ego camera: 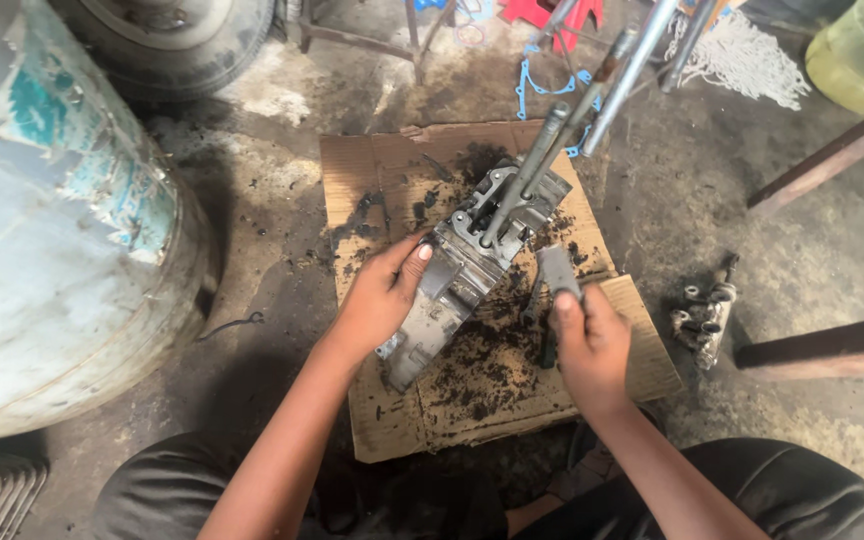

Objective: The person is cleaning a disassembled engine block placed on a cardboard sheet. They use a metal scraper to remove grime and carbon deposits from the exterior surfaces and crevices of the engine casing. The person repeatedly scrapes different areas, occasionally turning the block to access different sides.

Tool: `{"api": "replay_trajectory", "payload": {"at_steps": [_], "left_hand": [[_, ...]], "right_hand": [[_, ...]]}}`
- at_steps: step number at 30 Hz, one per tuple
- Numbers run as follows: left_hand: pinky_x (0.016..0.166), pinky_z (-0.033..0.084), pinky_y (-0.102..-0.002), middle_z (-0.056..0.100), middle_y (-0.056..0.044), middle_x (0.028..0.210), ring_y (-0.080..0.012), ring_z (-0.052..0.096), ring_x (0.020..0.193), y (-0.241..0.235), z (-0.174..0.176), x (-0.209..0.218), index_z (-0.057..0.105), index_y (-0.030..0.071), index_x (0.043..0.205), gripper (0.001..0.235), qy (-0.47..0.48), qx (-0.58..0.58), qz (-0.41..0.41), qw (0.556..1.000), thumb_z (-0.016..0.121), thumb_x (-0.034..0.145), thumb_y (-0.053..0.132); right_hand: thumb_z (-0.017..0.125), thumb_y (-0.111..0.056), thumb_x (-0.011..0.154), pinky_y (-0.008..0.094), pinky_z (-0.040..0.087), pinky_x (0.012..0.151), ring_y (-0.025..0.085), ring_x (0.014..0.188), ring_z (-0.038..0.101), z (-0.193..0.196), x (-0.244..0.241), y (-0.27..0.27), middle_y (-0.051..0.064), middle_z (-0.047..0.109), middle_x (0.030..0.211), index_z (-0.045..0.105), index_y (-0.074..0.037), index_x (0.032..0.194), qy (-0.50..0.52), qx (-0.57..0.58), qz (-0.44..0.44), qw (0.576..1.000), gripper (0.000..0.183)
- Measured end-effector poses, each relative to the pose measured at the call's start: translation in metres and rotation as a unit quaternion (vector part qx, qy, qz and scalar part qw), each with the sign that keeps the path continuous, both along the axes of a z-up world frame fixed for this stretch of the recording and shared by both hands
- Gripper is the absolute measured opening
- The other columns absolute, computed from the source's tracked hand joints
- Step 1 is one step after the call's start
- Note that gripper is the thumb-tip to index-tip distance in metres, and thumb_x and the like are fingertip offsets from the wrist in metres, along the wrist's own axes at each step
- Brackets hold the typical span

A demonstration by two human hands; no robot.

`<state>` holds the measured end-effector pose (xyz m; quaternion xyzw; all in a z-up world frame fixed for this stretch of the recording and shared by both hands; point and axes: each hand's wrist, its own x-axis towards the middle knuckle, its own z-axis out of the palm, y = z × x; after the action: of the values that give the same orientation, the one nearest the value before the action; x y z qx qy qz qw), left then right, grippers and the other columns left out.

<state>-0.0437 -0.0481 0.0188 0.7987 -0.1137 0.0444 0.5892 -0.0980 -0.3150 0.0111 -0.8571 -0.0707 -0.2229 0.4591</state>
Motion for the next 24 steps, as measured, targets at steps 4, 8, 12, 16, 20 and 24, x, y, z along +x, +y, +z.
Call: {"api": "replay_trajectory", "payload": {"at_steps": [4,8,12,16,20,24], "left_hand": [[0.082,0.054,-0.034,0.072,-0.014,0.090,-0.0202,0.066,0.084,0.004,-0.010,0.000,0.066,0.006,0.132,0.044,-0.003,0.007,0.024,1.000,0.051,0.106,0.038],[0.079,0.053,-0.033,0.070,-0.010,0.087,-0.0162,0.064,0.081,0.007,-0.012,0.003,0.064,0.004,0.133,0.043,-0.037,-0.014,0.012,0.999,0.050,0.107,0.037],[0.076,0.053,-0.034,0.066,-0.013,0.080,-0.0183,0.061,0.076,0.007,-0.010,0.004,0.063,0.006,0.136,0.044,0.004,0.007,0.029,1.000,0.051,0.106,0.036],[0.081,0.054,-0.036,0.073,-0.013,0.095,-0.0206,0.067,0.086,0.002,-0.010,0.001,0.065,0.007,0.134,0.042,-0.043,-0.003,0.015,0.999,0.051,0.106,0.035],[0.092,0.053,-0.038,0.072,-0.017,0.108,-0.0275,0.069,0.101,-0.002,-0.011,0.002,0.065,0.005,0.133,0.037,-0.118,0.004,0.008,0.993,0.052,0.109,0.031],[0.095,0.049,-0.040,0.069,-0.018,0.112,-0.0335,0.065,0.105,0.001,-0.016,0.001,0.065,0.005,0.133,0.037,-0.109,0.054,0.038,0.992,0.051,0.108,0.029]], "right_hand": [[0.052,-0.027,0.107,0.027,0.039,0.037,0.008,0.041,0.047,-0.020,-0.009,0.016,-0.001,0.049,0.053,0.057,-0.008,0.079,0.054,-0.160,0.097,0.981,0.034],[0.055,-0.018,0.107,0.027,0.043,0.041,0.010,0.043,0.048,-0.007,0.007,0.016,0.000,0.056,0.057,0.063,-0.010,0.081,0.023,-0.236,0.116,0.965,0.028],[0.053,-0.006,0.097,0.024,0.051,0.046,0.014,0.064,0.063,0.015,0.009,0.017,0.009,0.067,0.080,0.061,-0.005,0.100,-0.148,-0.195,0.162,0.956,0.009],[0.054,-0.013,0.100,0.036,0.047,0.045,0.022,0.052,0.060,0.006,0.018,0.030,0.007,0.064,0.070,0.062,-0.007,0.094,0.015,-0.305,0.112,0.946,0.012],[0.055,-0.035,0.104,0.044,0.048,0.050,0.028,0.052,0.061,0.006,0.020,0.035,0.009,0.061,0.062,0.060,-0.008,0.086,0.048,-0.312,0.097,0.944,0.032],[0.053,-0.040,0.106,0.041,0.049,0.051,0.024,0.049,0.058,0.007,0.016,0.041,0.006,0.057,0.058,0.063,-0.011,0.084,0.040,-0.252,0.126,0.959,0.038]]}}
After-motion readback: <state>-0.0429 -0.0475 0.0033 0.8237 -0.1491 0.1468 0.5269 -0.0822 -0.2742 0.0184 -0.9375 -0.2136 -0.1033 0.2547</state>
